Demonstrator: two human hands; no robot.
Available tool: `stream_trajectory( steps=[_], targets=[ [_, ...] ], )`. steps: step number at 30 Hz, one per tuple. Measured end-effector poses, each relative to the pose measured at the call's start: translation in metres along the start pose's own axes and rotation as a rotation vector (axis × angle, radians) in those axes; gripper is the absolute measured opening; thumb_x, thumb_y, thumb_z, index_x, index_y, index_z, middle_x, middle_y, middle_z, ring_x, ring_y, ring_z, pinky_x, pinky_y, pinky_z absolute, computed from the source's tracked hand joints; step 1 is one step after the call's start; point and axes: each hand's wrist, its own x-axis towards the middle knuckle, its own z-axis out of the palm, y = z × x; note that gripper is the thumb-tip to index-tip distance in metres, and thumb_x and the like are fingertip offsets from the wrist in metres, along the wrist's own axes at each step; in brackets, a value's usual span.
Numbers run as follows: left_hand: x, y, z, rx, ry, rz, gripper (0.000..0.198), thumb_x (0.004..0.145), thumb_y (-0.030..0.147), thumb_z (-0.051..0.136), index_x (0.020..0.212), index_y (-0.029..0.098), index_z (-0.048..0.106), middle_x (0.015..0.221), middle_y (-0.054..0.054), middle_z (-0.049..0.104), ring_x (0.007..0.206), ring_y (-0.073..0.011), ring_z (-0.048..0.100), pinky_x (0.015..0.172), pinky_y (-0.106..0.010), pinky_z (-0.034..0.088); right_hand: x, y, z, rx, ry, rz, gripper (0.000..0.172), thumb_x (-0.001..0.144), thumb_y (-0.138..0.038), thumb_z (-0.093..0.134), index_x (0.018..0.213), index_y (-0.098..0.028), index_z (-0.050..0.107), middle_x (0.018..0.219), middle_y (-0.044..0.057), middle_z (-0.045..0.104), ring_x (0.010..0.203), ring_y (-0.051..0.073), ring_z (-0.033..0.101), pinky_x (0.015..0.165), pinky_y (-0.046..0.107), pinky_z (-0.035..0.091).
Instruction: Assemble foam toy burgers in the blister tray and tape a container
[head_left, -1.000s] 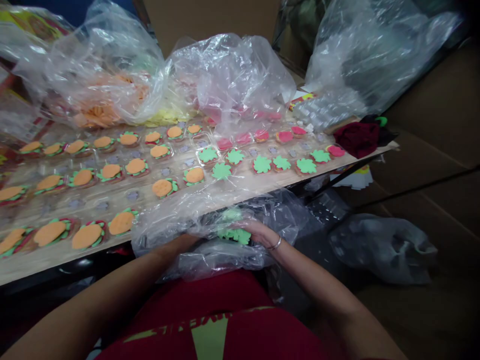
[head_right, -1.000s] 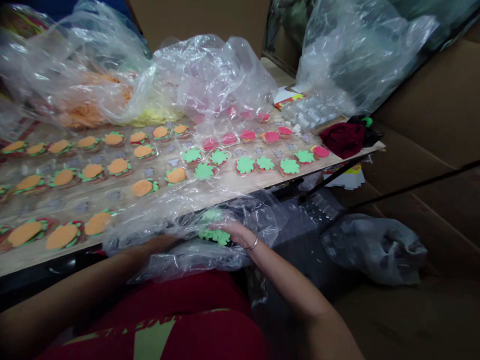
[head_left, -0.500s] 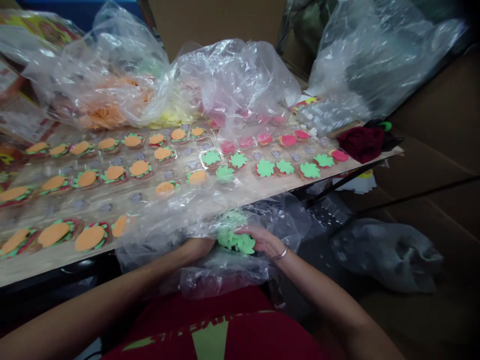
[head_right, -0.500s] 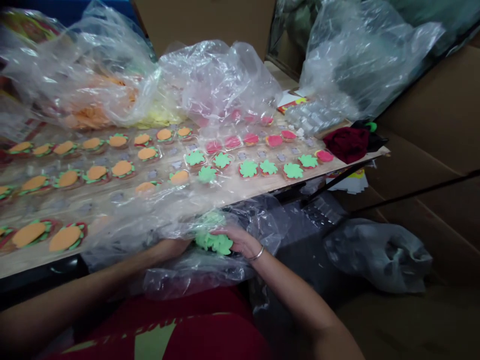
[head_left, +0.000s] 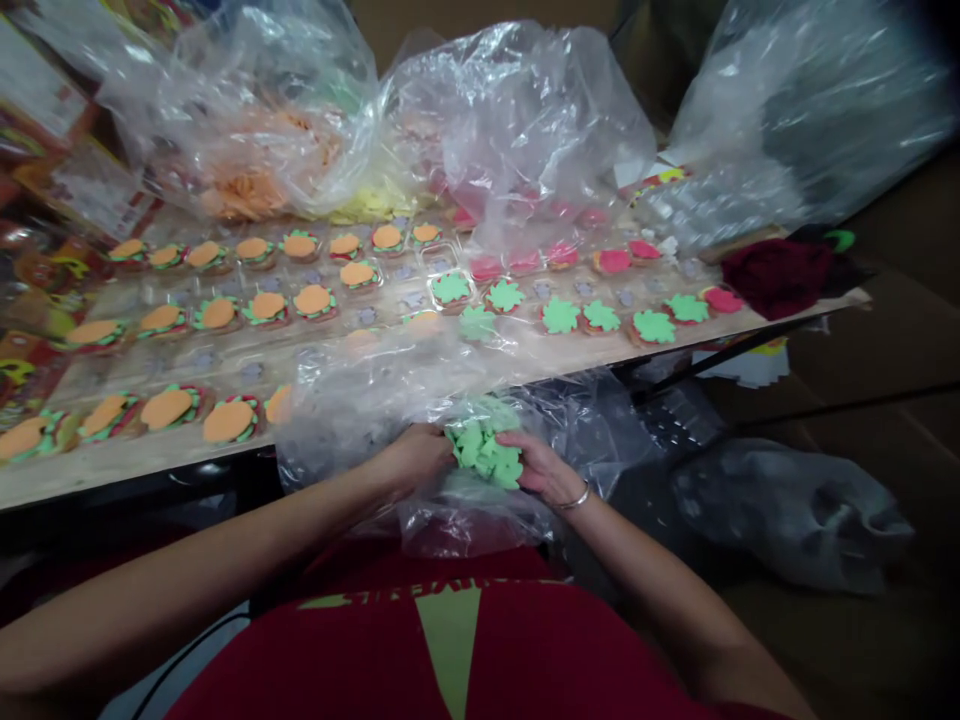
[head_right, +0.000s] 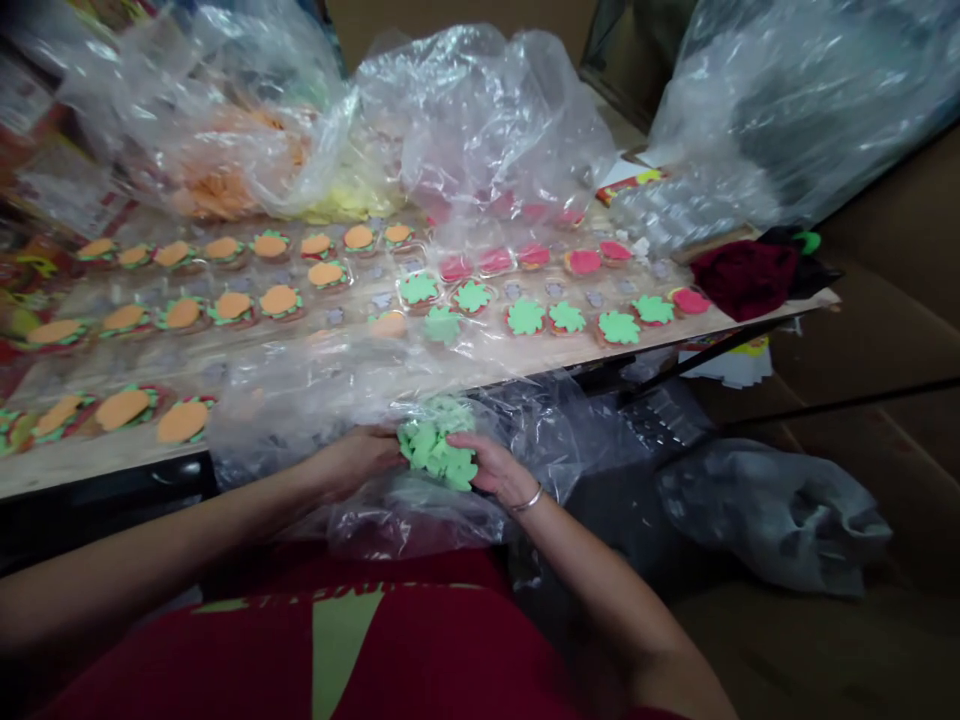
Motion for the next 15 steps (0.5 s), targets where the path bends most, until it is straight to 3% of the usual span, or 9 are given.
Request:
stream_trajectory(
  steps=[3, 5, 7, 9, 13, 15],
  targets=[
    [-0.001, -0.001, -0.004, -0.172, -0.081, 0.058, 0.025, 0.071, 0.015, 0.047, 0.081, 0.014, 0.071, 0.072, -0.001, 0.069, 0.072, -0.0150, 0.061, 0.071, -0.023, 0.051, 0.000, -0.002, -0.001, 0.102, -0.065, 0.053, 0.030, 0.058, -0.035, 0.070, 0.077, -0.014, 0.062, 0.076, 0.007, 0.069, 0.089, 0.026, 0.067, 0.087, 0.040, 0.051],
    [0.003, -0.008, -0.004, -0.179, -0.004, 0.044, 0.022, 0.069, 0.016, 0.052, 0.085, 0.012, 0.067, 0.072, -0.003, 0.067, 0.069, -0.0153, 0.059, 0.066, -0.025, 0.049, 0.000, -0.003, -0.001, 0.155, -0.113, 0.069, 0.028, 0.057, -0.033, 0.068, 0.076, -0.014, 0.060, 0.072, 0.007, 0.069, 0.089, 0.026, 0.067, 0.087, 0.040, 0.051],
    [0.005, -0.017, -0.002, -0.108, 0.131, 0.021, 0.023, 0.069, 0.021, 0.054, 0.088, 0.012, 0.064, 0.069, -0.002, 0.062, 0.064, -0.0147, 0.056, 0.059, -0.025, 0.044, -0.001, -0.003, 0.000, 0.166, -0.176, 0.069, 0.026, 0.057, -0.033, 0.065, 0.074, -0.014, 0.060, 0.070, 0.008, 0.069, 0.089, 0.026, 0.067, 0.086, 0.040, 0.052],
    [0.005, -0.023, 0.001, -0.059, 0.185, 0.049, 0.022, 0.070, 0.024, 0.055, 0.088, 0.013, 0.061, 0.067, 0.000, 0.057, 0.061, -0.0132, 0.052, 0.055, -0.024, 0.040, -0.002, -0.003, 0.002, 0.150, -0.240, 0.063, 0.027, 0.054, -0.034, 0.063, 0.073, -0.015, 0.060, 0.070, 0.008, 0.068, 0.088, 0.026, 0.067, 0.084, 0.040, 0.052],
    [0.001, -0.019, -0.003, 0.081, 0.164, 0.097, 0.010, 0.067, 0.023, 0.056, 0.073, 0.017, 0.053, 0.061, 0.004, 0.050, 0.057, -0.0104, 0.043, 0.051, -0.023, 0.031, -0.008, -0.006, 0.011, 0.090, -0.335, 0.073, 0.028, 0.049, -0.032, 0.062, 0.073, -0.017, 0.062, 0.070, 0.008, 0.068, 0.087, 0.027, 0.066, 0.079, 0.040, 0.054],
    [-0.001, -0.013, -0.011, 0.173, 0.143, 0.091, 0.013, 0.063, 0.024, 0.060, 0.067, 0.017, 0.049, 0.060, 0.005, 0.048, 0.057, -0.0099, 0.041, 0.051, -0.023, 0.028, -0.009, -0.011, 0.018, 0.064, -0.388, 0.068, 0.031, 0.048, -0.033, 0.063, 0.076, -0.018, 0.063, 0.072, 0.008, 0.068, 0.088, 0.028, 0.065, 0.077, 0.040, 0.054]
  ],
)
